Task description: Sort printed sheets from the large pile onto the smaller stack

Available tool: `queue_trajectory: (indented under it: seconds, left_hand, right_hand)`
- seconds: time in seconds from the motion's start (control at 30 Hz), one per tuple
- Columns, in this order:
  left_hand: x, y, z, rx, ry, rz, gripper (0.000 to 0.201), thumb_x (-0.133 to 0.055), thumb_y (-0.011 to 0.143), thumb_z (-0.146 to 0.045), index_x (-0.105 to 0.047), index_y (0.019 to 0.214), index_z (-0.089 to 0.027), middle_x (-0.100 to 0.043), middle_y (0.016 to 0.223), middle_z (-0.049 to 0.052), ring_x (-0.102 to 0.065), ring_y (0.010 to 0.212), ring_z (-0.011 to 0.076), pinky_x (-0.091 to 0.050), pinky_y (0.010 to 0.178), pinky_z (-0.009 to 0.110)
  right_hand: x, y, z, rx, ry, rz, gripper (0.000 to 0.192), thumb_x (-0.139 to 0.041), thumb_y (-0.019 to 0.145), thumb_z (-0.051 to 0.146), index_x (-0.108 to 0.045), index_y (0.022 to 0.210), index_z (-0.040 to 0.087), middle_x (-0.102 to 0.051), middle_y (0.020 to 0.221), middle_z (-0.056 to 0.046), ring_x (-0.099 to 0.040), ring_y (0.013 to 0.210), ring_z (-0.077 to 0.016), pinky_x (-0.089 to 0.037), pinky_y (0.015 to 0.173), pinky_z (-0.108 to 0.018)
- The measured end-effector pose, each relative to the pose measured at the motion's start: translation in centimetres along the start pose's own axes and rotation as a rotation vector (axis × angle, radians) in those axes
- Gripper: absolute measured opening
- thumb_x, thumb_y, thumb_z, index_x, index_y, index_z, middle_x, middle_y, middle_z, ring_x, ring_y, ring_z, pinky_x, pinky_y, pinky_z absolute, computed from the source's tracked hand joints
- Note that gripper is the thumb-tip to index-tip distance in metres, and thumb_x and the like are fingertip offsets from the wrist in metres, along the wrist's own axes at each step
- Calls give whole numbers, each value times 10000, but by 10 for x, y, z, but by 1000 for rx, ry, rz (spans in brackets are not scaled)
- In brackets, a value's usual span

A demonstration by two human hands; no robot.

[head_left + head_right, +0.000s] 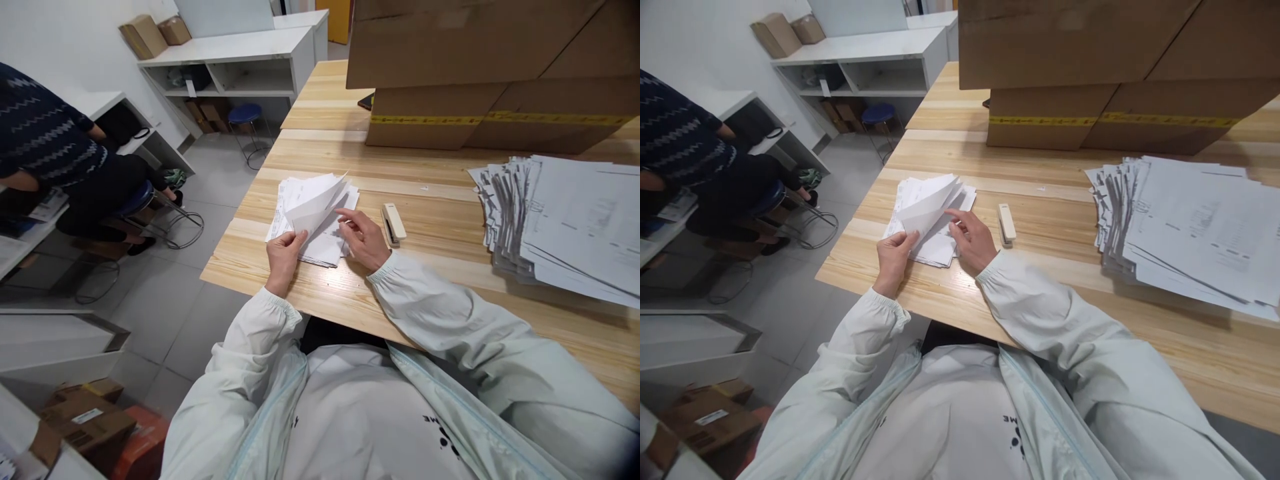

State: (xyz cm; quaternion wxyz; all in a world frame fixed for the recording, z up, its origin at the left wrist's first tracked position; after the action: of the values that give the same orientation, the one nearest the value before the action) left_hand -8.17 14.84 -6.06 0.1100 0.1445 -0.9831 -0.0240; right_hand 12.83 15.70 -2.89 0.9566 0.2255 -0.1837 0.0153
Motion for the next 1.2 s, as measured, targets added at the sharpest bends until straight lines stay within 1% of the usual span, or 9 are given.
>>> queue_trajectory:
  seconds: [0.17,0.37,0.5,0.6,0.7,0.77,0.9,1.0,1.2]
  left_hand:
    - [3,-4,-7,-74,133,-22,357,-699,775,-426,-557,570,-172,-446,535,-50,-444,565,98,-365,566,225]
    - [-25,-31,-38,-554,571,133,215,-534,921,-261,-737,875,-206,-770,959,74,-713,922,190,-520,822,287]
    - [-47,-57,-43,-765,626,357,249,-498,962,-275,-735,910,-220,-775,1000,96,-733,912,191,-551,801,306]
    - [-32,-63,-56,-785,447,297,238,-576,937,-386,-726,1029,-227,-760,1096,99,-719,1015,214,-560,892,341]
    - [16,-52,-63,-575,71,-37,443,-554,940,-485,-614,1294,-225,-662,1316,122,-633,1212,242,-514,1026,401]
    - [36,-46,-52,-310,-212,-136,527,-563,937,-496,-512,1401,-251,-569,1438,119,-579,1286,237,-486,1068,408]
    - [-2,-59,-37,249,-684,263,654,-641,868,-566,-496,1421,-248,-538,1478,124,-545,1336,265,-445,1122,422]
    - [-38,-85,-40,467,-900,516,636,-622,872,-587,-583,1348,-167,-623,1384,141,-550,1333,302,-424,1150,448]
    - [-57,-102,-24,655,-990,453,457,-573,960,-310,-557,1386,-148,-675,1326,110,-585,1307,266,-413,1175,438]
  right_hand:
    - [-12,17,-24,-253,192,23,474,-493,921,625,-638,1185,259,-661,1086,-54,-640,764,-141,-548,745,-306]
    - [-15,24,-59,-573,372,45,733,-491,751,863,-686,757,157,-677,737,-93,-629,657,-163,-549,643,-298]
    - [-16,24,-65,-606,352,101,543,-777,651,670,-704,703,134,-700,685,-80,-610,615,-166,-506,563,-287]
    - [-5,19,-55,-503,368,45,345,-860,593,418,-754,763,137,-734,726,-40,-638,655,-173,-515,609,-291]
    - [20,0,-38,-426,437,-59,252,-829,633,349,-789,814,177,-763,788,-21,-673,688,-184,-543,659,-320]
    - [38,-18,-25,-399,486,-77,230,-835,649,337,-803,843,217,-779,840,-16,-694,708,-187,-563,681,-335]
    - [65,-54,-5,-376,481,-60,173,-857,667,345,-810,812,262,-787,854,-15,-713,719,-194,-589,659,-338]
    - [70,-74,-3,-407,474,-26,174,-861,676,373,-810,803,266,-786,829,-17,-716,695,-196,-599,627,-334]
    - [67,-89,-13,-511,508,-14,323,-848,672,500,-796,836,227,-784,805,-30,-725,661,-206,-605,611,-343]
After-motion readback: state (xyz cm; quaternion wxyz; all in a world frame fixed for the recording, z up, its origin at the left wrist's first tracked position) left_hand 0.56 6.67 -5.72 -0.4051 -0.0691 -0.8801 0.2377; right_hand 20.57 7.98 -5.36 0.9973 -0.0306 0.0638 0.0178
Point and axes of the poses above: each hand's wrist, its own y-axis towards the middle knuckle, its own x-axis out of the back of the hand, z = x × y, the point moved 8 cm from there along y, towards the middle knuckle
